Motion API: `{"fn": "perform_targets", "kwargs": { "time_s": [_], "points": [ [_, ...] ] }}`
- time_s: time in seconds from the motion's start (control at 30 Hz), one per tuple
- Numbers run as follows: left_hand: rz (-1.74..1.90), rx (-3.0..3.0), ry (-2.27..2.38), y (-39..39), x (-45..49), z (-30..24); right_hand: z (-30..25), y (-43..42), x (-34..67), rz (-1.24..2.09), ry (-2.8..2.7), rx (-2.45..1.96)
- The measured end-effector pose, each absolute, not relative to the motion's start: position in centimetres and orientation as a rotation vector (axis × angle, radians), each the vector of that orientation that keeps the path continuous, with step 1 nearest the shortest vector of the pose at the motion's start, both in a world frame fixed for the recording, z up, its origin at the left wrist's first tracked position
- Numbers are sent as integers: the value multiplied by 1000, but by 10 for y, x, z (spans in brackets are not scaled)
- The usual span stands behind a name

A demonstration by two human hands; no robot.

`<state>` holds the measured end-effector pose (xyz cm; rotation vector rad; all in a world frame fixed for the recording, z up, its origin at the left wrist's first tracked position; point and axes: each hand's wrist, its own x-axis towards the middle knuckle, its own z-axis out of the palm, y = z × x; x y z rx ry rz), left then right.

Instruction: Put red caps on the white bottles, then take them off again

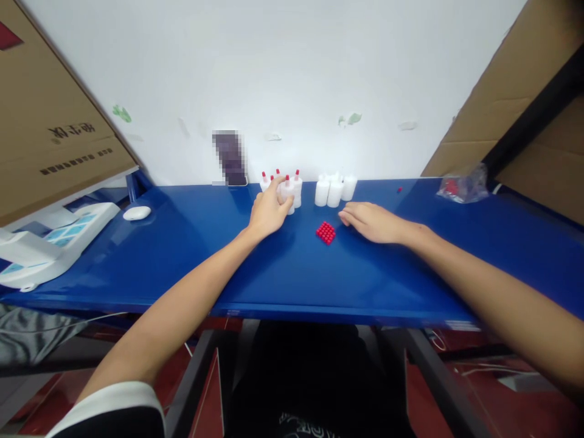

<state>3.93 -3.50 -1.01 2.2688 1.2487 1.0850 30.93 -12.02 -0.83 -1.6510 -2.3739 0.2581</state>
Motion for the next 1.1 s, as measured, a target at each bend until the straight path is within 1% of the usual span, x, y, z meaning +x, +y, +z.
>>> {"fn": "perform_targets", "kwargs": {
  "time_s": [0.13,0.23,0.37,0.7,0.83,0.97,1.1],
  "points": [
    [1060,2296,1266,-35,41,-11,-3,-123,307,374,-2385,-1693],
    [1003,2200,1072,-36,44,-10,4,-126,305,427,-2401,-1701],
    [944,2119,847,-41,48,-11,10,-129,301,381,-2390,-1676],
    [1116,2615,804,-46,47,-14,5,-131,298,369,-2380,-1624],
    [1035,2543,673,-43,48,-18,2,-127,301,361,-2389,-1555],
    [926,2399,538,-42,50,-22,-1,-121,304,265,-2417,-1489],
    [893,2311,527,-43,50,-21,1,-120,307,229,-2427,-1523]
  ]
}}
